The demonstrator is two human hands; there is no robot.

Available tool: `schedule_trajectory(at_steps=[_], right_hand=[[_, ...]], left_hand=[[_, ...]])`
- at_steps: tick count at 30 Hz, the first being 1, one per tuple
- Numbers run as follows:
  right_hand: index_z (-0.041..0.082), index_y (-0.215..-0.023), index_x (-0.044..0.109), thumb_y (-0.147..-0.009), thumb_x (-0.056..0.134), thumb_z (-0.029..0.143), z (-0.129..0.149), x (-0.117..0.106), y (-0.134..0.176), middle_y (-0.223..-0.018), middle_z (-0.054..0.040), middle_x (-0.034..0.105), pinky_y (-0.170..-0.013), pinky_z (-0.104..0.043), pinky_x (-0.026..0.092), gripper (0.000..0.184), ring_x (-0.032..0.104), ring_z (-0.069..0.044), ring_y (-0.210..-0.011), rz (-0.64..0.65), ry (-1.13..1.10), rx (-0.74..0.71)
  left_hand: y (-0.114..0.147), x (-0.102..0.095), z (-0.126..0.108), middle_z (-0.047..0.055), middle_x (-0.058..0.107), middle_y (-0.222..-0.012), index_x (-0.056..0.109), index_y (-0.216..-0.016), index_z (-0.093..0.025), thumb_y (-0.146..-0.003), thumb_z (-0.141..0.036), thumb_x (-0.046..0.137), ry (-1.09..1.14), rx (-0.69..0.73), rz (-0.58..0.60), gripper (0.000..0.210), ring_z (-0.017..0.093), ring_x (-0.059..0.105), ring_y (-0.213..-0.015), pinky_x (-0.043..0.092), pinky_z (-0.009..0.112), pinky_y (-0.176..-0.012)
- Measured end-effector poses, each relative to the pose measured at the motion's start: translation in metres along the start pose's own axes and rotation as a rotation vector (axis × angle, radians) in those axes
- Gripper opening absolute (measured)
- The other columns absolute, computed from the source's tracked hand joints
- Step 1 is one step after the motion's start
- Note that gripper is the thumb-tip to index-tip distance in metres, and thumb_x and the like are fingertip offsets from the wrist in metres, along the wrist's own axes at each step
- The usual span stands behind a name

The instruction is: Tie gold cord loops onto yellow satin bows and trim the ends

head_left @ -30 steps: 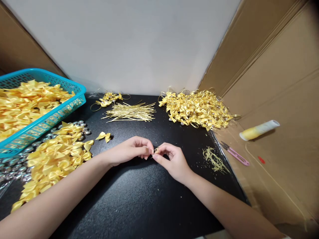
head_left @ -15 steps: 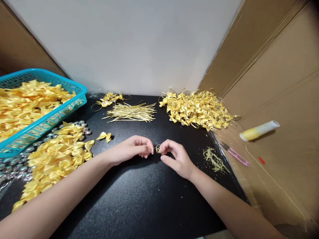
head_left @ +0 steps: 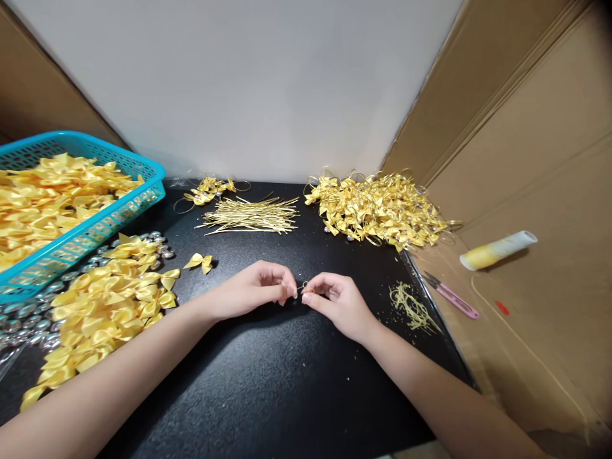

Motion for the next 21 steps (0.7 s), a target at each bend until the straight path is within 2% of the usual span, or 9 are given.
schedule_trajectory(at_steps=[5,11,16,19,21], right_hand=[[0.020,-0.068,0.061,-0.070,0.067,0.021,0.002,-0.006,-0.001,-0.068,0.0018,0.061,-0.069,-0.028,0.046,0.007,0.056,-0.012,-0.066,0.040,0.034,-0.019],[0.020,-0.069,0.055,-0.071,0.062,0.017,0.009,-0.009,-0.002,-0.070,0.0009,0.059,-0.069,-0.029,0.046,0.007,0.055,-0.014,-0.068,0.082,0.123,-0.079],[0.022,-0.082,0.053,-0.069,0.065,0.018,0.010,-0.015,0.000,-0.085,-0.0006,0.058,-0.073,-0.030,0.047,0.018,0.054,-0.014,-0.075,-0.083,0.190,-0.221],[0.022,-0.093,0.058,-0.072,0.068,0.023,0.010,-0.009,0.001,-0.095,-0.0034,0.062,-0.080,-0.033,0.047,0.023,0.058,-0.018,-0.087,-0.065,0.272,-0.255],[0.022,-0.090,0.062,-0.075,0.068,0.026,0.010,-0.004,0.002,-0.092,-0.0035,0.065,-0.080,-0.033,0.047,0.017,0.059,-0.018,-0.087,-0.058,0.298,-0.243]], left_hand=[[-0.001,-0.007,0.003,-0.005,0.053,-0.056,0.060,-0.066,-0.015,-0.075,-0.029,0.060,0.044,0.020,-0.093,0.017,0.009,0.044,-0.055,0.034,0.021,-0.057],[-0.001,-0.009,0.004,-0.006,0.050,-0.055,0.058,-0.062,-0.015,-0.075,-0.028,0.059,0.067,0.033,-0.123,0.018,0.008,0.041,-0.054,0.033,0.021,-0.057],[-0.001,-0.006,0.002,-0.005,0.053,-0.057,0.061,-0.065,-0.015,-0.073,-0.029,0.060,0.068,-0.001,-0.097,0.015,0.009,0.043,-0.055,0.033,0.022,-0.057],[-0.001,-0.004,0.002,-0.004,0.055,-0.059,0.062,-0.067,-0.015,-0.073,-0.029,0.061,0.058,-0.020,-0.083,0.016,0.010,0.045,-0.057,0.034,0.022,-0.058],[-0.001,-0.003,0.002,-0.004,0.055,-0.059,0.062,-0.068,-0.015,-0.073,-0.029,0.061,0.050,-0.027,-0.070,0.016,0.010,0.045,-0.057,0.034,0.022,-0.059]])
Point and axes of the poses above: each hand's wrist, its own y-axis away from the middle knuckle, its own x-axis out of the palm, z = x × y, the point moved 3 cm from there along -y, towards the middle knuckle
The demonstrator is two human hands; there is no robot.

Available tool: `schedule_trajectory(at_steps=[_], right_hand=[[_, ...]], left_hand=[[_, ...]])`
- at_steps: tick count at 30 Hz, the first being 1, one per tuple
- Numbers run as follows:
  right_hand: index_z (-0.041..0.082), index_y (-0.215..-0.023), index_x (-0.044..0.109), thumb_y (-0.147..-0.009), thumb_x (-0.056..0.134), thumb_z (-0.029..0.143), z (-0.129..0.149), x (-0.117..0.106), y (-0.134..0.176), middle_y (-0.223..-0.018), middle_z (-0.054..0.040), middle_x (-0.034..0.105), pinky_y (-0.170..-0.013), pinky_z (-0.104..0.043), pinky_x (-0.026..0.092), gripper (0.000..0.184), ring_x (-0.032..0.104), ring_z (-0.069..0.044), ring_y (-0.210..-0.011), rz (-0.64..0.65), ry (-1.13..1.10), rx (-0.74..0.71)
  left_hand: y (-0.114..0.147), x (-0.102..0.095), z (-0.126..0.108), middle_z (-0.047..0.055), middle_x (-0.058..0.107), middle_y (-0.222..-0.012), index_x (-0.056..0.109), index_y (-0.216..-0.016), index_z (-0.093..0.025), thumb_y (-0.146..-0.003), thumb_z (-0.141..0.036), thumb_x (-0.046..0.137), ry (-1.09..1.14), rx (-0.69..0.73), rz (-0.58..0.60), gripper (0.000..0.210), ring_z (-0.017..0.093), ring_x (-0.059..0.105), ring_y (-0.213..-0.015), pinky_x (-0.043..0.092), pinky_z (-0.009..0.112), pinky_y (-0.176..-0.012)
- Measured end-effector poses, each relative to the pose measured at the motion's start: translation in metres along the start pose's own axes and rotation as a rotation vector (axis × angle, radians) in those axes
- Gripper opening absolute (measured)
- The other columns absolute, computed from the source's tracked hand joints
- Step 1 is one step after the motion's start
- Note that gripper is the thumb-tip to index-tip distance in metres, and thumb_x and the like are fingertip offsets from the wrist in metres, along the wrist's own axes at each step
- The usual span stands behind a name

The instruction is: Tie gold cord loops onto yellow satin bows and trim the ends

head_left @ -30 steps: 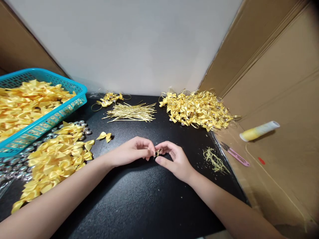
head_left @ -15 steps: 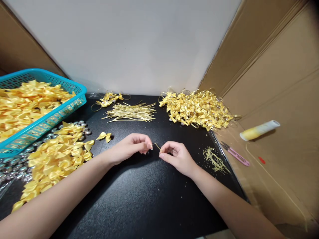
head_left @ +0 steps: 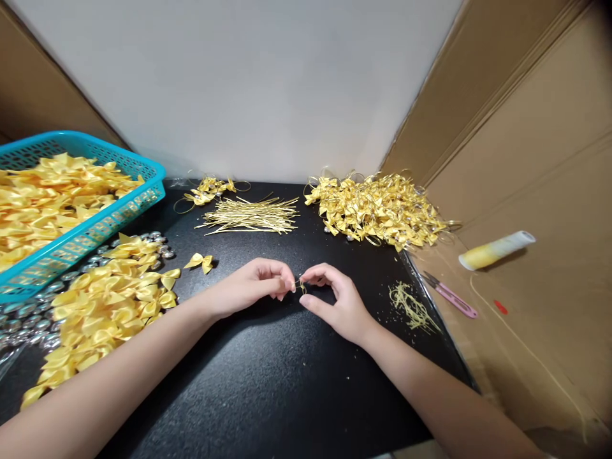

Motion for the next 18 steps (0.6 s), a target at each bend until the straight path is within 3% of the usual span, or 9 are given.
schedule_trajectory(at_steps=[3,10,14,18], right_hand=[[0.022,-0.079,0.063,-0.079,0.064,0.024,0.0009,0.0048,0.0007,-0.080,-0.0017,0.066,-0.076,-0.032,0.047,0.003,0.060,-0.017,-0.078,-0.023,0.032,0.018],[0.021,-0.079,0.061,-0.080,0.059,0.023,-0.0034,0.0027,0.0005,-0.081,-0.0022,0.065,-0.077,-0.032,0.047,0.003,0.060,-0.016,-0.079,0.022,-0.099,0.058],[0.022,-0.091,0.059,-0.074,0.062,0.021,-0.0033,0.0053,0.0006,-0.087,-0.0025,0.066,-0.082,-0.033,0.049,0.017,0.062,-0.017,-0.085,0.047,-0.271,0.083],[0.021,-0.089,0.063,-0.071,0.070,0.023,-0.0059,0.0107,0.0011,-0.085,-0.0024,0.069,-0.081,-0.033,0.050,0.020,0.065,-0.017,-0.081,0.039,-0.208,0.120]], left_hand=[[0.0005,0.0020,-0.0011,-0.004,0.055,-0.059,0.063,-0.068,-0.014,-0.074,-0.030,0.061,-0.001,-0.002,0.024,0.016,0.010,0.045,-0.057,0.034,0.022,-0.059],[0.0001,0.0013,-0.0016,-0.004,0.053,-0.057,0.061,-0.066,-0.015,-0.073,-0.030,0.060,0.002,0.020,-0.002,0.016,0.010,0.044,-0.056,0.034,0.022,-0.059],[0.0002,0.0019,-0.0011,-0.004,0.051,-0.056,0.060,-0.065,-0.016,-0.072,-0.030,0.059,0.027,0.022,-0.005,0.016,0.010,0.043,-0.055,0.034,0.023,-0.058],[0.0006,0.0036,-0.0028,-0.005,0.049,-0.053,0.060,-0.064,-0.015,-0.072,-0.030,0.059,0.043,0.019,-0.017,0.017,0.010,0.041,-0.054,0.032,0.023,-0.056]])
Point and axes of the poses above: each hand's wrist, its own y-axis away from the middle knuckle, its own x-axis out of the palm, z = x × y, the point moved 3 cm from there along -y, towards the middle knuckle
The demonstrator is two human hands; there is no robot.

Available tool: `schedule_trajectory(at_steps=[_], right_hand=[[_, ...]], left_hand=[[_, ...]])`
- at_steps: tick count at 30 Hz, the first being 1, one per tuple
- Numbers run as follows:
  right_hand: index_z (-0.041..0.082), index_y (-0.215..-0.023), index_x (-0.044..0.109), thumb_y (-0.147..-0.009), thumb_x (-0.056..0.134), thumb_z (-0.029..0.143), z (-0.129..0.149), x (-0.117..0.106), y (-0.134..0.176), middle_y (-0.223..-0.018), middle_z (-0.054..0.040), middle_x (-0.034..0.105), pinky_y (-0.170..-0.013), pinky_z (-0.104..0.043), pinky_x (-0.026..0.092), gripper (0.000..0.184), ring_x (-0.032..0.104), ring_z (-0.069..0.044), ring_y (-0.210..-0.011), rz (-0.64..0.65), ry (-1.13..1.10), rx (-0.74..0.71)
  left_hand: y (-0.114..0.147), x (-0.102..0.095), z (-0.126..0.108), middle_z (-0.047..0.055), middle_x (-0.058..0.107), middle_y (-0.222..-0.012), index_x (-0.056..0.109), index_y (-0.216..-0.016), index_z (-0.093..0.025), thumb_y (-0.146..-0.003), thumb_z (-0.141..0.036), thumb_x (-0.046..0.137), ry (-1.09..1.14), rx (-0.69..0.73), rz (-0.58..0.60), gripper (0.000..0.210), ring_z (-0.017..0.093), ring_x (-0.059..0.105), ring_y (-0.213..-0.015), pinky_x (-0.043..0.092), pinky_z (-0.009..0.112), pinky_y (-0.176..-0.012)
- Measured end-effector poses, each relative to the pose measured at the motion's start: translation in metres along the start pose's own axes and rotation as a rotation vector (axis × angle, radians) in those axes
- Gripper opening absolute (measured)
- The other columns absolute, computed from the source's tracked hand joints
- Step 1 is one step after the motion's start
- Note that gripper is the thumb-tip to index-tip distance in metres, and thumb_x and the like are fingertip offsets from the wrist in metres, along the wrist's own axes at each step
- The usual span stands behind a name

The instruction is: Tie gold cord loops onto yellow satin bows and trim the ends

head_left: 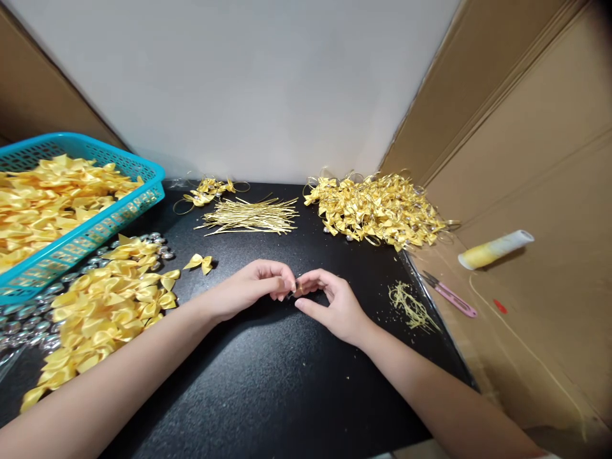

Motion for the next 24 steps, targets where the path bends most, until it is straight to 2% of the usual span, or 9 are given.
schedule_trajectory(at_steps=[3,6,13,24], right_hand=[[0.020,-0.081,0.068,-0.077,0.067,0.027,-0.0017,0.0013,0.0002,-0.077,-0.0030,0.072,-0.076,-0.033,0.051,0.008,0.066,-0.017,-0.074,0.015,0.028,0.044],[0.019,-0.077,0.069,-0.080,0.065,0.028,0.0004,0.0005,0.0004,-0.073,-0.0027,0.073,-0.075,-0.033,0.051,0.010,0.067,-0.018,-0.073,0.035,0.053,0.043],[0.019,-0.079,0.069,-0.079,0.065,0.026,0.0021,0.0003,0.0010,-0.070,-0.0014,0.072,-0.071,-0.030,0.051,0.009,0.067,-0.016,-0.068,0.071,0.093,0.066],[0.021,-0.076,0.069,-0.078,0.066,0.022,0.0022,0.0003,0.0014,-0.072,-0.0003,0.070,-0.072,-0.031,0.048,0.005,0.063,-0.015,-0.071,0.106,0.181,0.002]], left_hand=[[0.0001,0.0000,-0.0002,-0.005,0.050,-0.053,0.060,-0.063,-0.015,-0.072,-0.030,0.059,0.006,0.007,-0.002,0.017,0.009,0.040,-0.054,0.031,0.023,-0.056],[-0.0001,-0.0023,0.0019,-0.004,0.049,-0.053,0.059,-0.062,-0.015,-0.072,-0.031,0.060,0.018,0.005,-0.026,0.019,0.010,0.040,-0.054,0.031,0.023,-0.055],[-0.0009,-0.0049,0.0050,-0.004,0.047,-0.055,0.057,-0.061,-0.015,-0.069,-0.033,0.062,0.098,-0.044,-0.083,0.020,0.010,0.039,-0.056,0.032,0.024,-0.058],[-0.0017,-0.0066,0.0060,-0.004,0.046,-0.054,0.057,-0.063,-0.016,-0.069,-0.034,0.062,0.178,-0.032,-0.111,0.020,0.010,0.039,-0.055,0.033,0.024,-0.057]])
Point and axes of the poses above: each hand's wrist, its own y-axis away from the middle knuckle, its own x-axis out of the palm, z = x × y, the point moved 3 cm from there along -y, towards the middle knuckle
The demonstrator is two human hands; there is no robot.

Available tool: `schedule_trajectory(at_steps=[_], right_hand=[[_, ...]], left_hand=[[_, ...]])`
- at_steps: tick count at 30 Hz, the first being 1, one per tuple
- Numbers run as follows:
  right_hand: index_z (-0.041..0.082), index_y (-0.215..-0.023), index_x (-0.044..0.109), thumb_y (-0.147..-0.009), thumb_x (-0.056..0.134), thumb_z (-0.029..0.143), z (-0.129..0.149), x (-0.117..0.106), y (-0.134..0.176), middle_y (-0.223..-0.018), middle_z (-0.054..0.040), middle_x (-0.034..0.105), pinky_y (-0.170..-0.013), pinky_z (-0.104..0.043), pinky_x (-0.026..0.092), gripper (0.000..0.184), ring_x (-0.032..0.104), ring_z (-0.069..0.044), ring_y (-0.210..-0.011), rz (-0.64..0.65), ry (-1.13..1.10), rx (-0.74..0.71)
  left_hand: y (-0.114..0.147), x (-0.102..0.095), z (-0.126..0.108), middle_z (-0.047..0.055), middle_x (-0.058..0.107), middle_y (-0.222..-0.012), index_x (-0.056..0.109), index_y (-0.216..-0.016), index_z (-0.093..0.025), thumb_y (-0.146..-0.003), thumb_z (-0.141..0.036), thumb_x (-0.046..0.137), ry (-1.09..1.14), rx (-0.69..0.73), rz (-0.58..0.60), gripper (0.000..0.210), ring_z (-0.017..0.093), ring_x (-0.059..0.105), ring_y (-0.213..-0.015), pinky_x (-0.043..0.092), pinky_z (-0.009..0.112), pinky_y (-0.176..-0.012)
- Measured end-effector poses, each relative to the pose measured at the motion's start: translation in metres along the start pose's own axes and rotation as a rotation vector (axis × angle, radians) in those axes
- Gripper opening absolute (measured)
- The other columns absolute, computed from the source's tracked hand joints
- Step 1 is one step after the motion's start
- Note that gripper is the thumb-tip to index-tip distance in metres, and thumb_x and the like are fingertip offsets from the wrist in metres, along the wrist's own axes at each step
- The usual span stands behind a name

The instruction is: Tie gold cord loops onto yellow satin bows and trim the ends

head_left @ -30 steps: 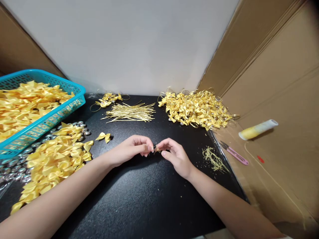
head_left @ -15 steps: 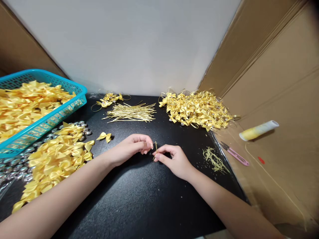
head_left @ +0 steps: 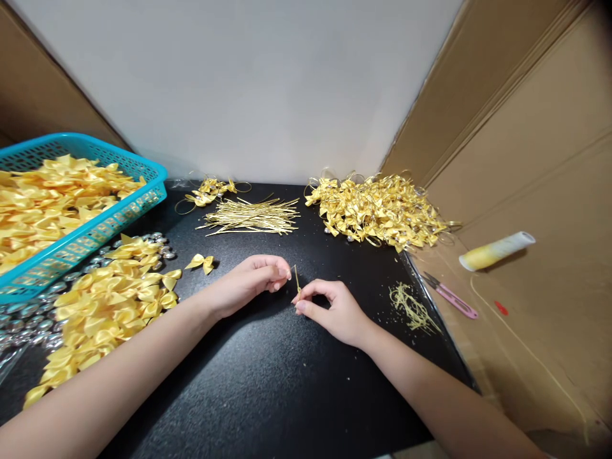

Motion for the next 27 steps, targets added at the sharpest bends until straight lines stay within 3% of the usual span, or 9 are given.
schedule_trajectory(at_steps=[9,11,14,17,21,27], right_hand=[[0.021,-0.068,0.063,-0.077,0.063,0.016,0.008,-0.002,0.002,-0.066,0.0014,0.062,-0.069,-0.029,0.046,0.010,0.058,-0.014,-0.066,0.032,0.073,-0.088],[0.021,-0.069,0.059,-0.075,0.062,0.016,0.006,-0.005,0.001,-0.066,0.0018,0.060,-0.066,-0.028,0.046,0.009,0.056,-0.014,-0.065,-0.061,0.055,-0.088],[0.022,-0.085,0.058,-0.073,0.066,0.019,0.002,-0.011,0.001,-0.079,0.0001,0.061,-0.070,-0.029,0.047,0.015,0.057,-0.015,-0.073,-0.250,0.046,-0.102],[0.024,-0.099,0.061,-0.075,0.069,0.024,0.002,-0.010,-0.001,-0.094,-0.0032,0.065,-0.078,-0.032,0.047,0.025,0.058,-0.017,-0.085,-0.257,0.072,-0.144],[0.024,-0.087,0.067,-0.083,0.063,0.024,0.005,-0.005,-0.003,-0.087,-0.0030,0.068,-0.077,-0.033,0.046,0.006,0.059,-0.018,-0.084,-0.198,0.100,-0.151],[0.022,-0.071,0.064,-0.084,0.061,0.022,0.004,-0.003,-0.004,-0.076,-0.0024,0.068,-0.077,-0.034,0.046,0.013,0.060,-0.018,-0.078,-0.188,0.094,-0.146]], left_hand=[[0.001,0.002,-0.003,-0.004,0.046,-0.055,0.057,-0.063,-0.016,-0.069,-0.033,0.061,-0.024,0.022,0.000,0.019,0.010,0.038,-0.055,0.032,0.024,-0.056],[0.001,0.003,-0.004,-0.004,0.046,-0.055,0.056,-0.062,-0.016,-0.069,-0.034,0.061,-0.058,0.017,-0.008,0.020,0.010,0.038,-0.055,0.032,0.024,-0.056],[0.001,0.003,-0.005,-0.004,0.046,-0.055,0.056,-0.062,-0.016,-0.067,-0.035,0.060,-0.105,0.007,-0.020,0.020,0.010,0.039,-0.055,0.032,0.024,-0.056],[0.001,0.005,-0.006,-0.004,0.047,-0.054,0.057,-0.062,-0.016,-0.068,-0.034,0.058,-0.162,0.016,0.003,0.019,0.011,0.039,-0.055,0.032,0.024,-0.056],[0.002,0.008,-0.005,-0.005,0.048,-0.055,0.059,-0.064,-0.016,-0.070,-0.031,0.058,-0.214,0.033,0.077,0.016,0.011,0.041,-0.055,0.033,0.024,-0.057],[0.003,0.009,-0.003,-0.004,0.049,-0.055,0.059,-0.063,-0.016,-0.071,-0.030,0.057,-0.204,0.025,0.095,0.016,0.011,0.041,-0.056,0.033,0.024,-0.058]])
Point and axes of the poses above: each hand's wrist, its own y-axis away from the middle knuckle, its own x-axis out of the palm, z = x × y, the point moved 3 cm from there along -y, towards the middle knuckle
